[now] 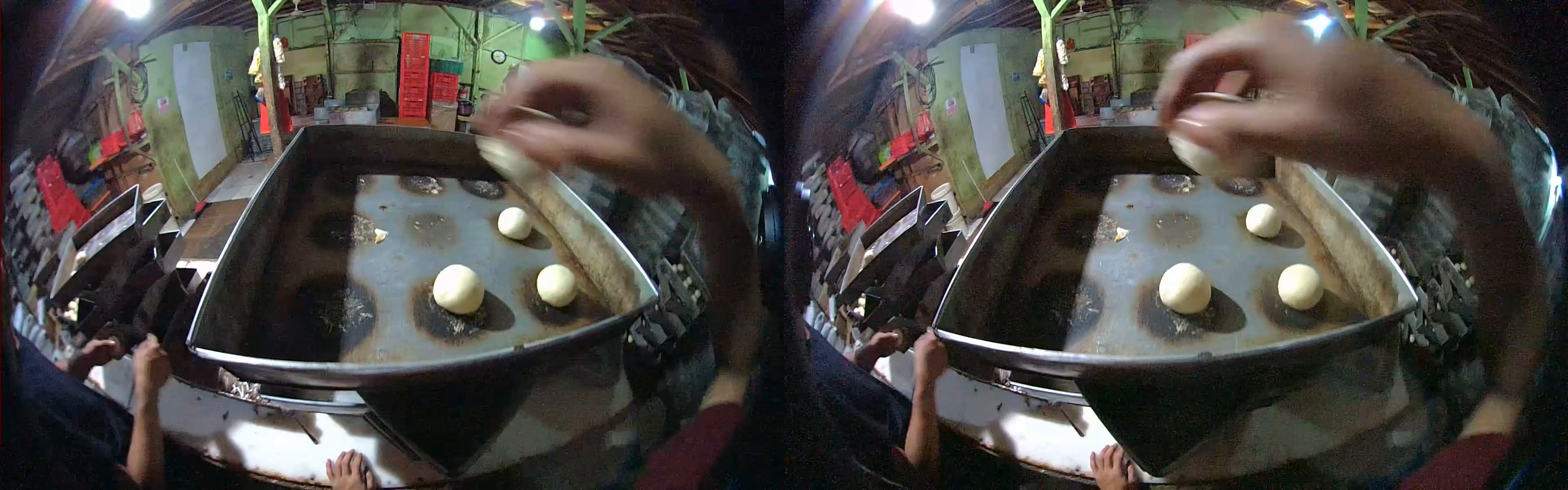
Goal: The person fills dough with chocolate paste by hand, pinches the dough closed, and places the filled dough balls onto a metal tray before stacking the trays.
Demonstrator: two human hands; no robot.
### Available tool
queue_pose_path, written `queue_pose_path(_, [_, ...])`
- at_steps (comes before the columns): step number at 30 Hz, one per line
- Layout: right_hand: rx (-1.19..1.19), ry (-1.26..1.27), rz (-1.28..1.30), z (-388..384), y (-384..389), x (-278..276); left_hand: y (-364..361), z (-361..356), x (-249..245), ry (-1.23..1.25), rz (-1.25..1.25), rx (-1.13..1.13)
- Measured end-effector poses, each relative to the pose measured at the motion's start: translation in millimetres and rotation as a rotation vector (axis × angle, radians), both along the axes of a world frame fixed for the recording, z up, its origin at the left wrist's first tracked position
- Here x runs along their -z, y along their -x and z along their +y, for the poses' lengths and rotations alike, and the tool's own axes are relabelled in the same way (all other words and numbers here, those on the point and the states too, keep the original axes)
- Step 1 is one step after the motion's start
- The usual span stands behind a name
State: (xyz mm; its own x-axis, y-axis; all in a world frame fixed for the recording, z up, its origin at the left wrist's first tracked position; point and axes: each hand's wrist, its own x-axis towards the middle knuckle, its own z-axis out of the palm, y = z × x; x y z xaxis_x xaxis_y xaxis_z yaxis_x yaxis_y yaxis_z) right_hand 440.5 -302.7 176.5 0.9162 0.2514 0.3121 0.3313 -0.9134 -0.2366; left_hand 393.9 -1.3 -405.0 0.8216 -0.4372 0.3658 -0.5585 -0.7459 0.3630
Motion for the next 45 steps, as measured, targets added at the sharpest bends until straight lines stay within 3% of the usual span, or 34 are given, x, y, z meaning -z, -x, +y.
queue_pose_path(1, [-0.113, 0.245, -0.016, -8, -44, 4, 0, 1, 2, -0.001, -0.001, -0.001])
queue_pose_path(3, [-0.027, 0.160, 0.058, -24, -112, 52, 2, -1, 1, -0.008, -0.009, 0.009])
queue_pose_path(6, [-0.202, 0.435, 0.181, -38, -134, 115, 0, -1, 1, -0.057, -0.054, 0.006])
queue_pose_path(9, [0.104, 0.183, -0.032, -51, -94, 59, 7, -7, 8, -0.071, -0.036, 0.014])
queue_pose_path(11, [0.124, 0.101, -0.056, -111, -56, 33, -4, -8, 19, -0.118, -0.123, -0.044])
queue_pose_path(12, [0.077, 0.149, -0.212, -139, -15, 27, -5, -10, 22, -0.142, -0.162, -0.066])
queue_pose_path(14, [0.008, 0.232, -0.426, -206, 55, 44, 10, -20, 25, 0.071, -0.024, -0.244])
queue_pose_path(15, [-0.006, 0.257, -0.491, -243, 84, 64, 16, 1, 55, 0.460, 0.171, -0.338])
queue_pose_path(17, [0.228, -0.086, -0.397, -345, 110, 154, 66, -45, 44, 0.526, -0.031, -0.531])
queue_pose_path(18, [0.267, -0.108, -0.509, -405, 114, 223, 92, -69, 37, 0.560, -0.128, -0.628])
queue_pose_path(19, [0.554, -0.093, -0.223, -458, 130, 291, 117, -93, 32, 0.546, -0.126, -0.645])
queue_pose_path(21, [0.800, 0.139, 0.476, -511, 168, 375, 157, -138, 18, 0.574, -0.117, -0.766])
queue_pose_path(22, [0.622, 0.266, 0.576, -574, 179, 479, 173, -155, 15, 0.598, -0.117, -0.825])
queue_pose_path(24, [0.848, 0.228, 0.424, -560, 216, 510, 213, -188, 9, 0.635, 0.006, -0.805])
queue_pose_path(25, [0.815, 0.224, 0.435, -569, 218, 529, 229, -204, 5, 0.669, 0.091, -0.767])
queue_pose_path(27, [1.108, 0.076, 0.381, -582, 213, 570, 256, -233, -8, 0.752, 0.283, -0.665])
queue_pose_path(28, [1.077, 0.081, 0.376, -567, 213, 557, 267, -245, -17, 0.802, 0.386, -0.596])
queue_pose_path(30, [0.783, -0.483, -0.038, -492, 225, 485, 281, -269, -39, 0.978, 0.621, -0.439])
queue_pose_path(32, [0.648, -0.621, 0.139, -368, 250, 422, 285, -286, -66, 1.237, 0.912, -0.259])
queue_pose_path(34, [1.041, -1.207, 0.269, -242, 288, 472, 293, -288, -89, 1.587, 1.226, -0.117])
queue_pose_path(35, [0.460, -0.751, 0.187, -186, 317, 501, 302, -279, -95, 1.695, 1.320, -0.129])
queue_pose_path(36, [0.063, -0.386, 0.120, -144, 335, 486, 311, -269, -102, 1.804, 1.412, -0.151])
queue_pose_path(37, [-0.336, -0.104, -0.038, -102, 354, 472, 321, -242, -93, 1.810, 1.421, -0.187])
queue_pose_path(38, [-0.522, -0.231, -0.072, -74, 375, 462, 332, -213, -83, 1.822, 1.416, -0.235])
queue_pose_path(40, [-0.773, -0.379, -0.101, -21, 404, 451, 356, -169, -81, 1.328, 1.040, -0.310])
queue_pose_path(41, [-0.795, -0.667, 0.328, 2, 411, 443, 367, -126, -52, 1.581, 1.123, -0.247])
queue_pose_path(42, [-0.787, -0.901, 0.792, 25, 415, 439, 384, -106, -55, 1.536, 1.019, -0.177])
queue_pose_path(43, [-0.728, -0.772, 0.450, 49, 413, 442, 393, -95, -56, 1.457, 0.867, -0.102])
queue_pose_path(44, [-0.708, -0.990, 0.147, 80, 405, 451, 400, -84, -59, 1.359, 0.727, -0.044])
queue_pose_path(45, [-0.650, -0.883, -0.071, 107, 389, 455, 405, -75, -68, 1.381, 0.664, -0.112])
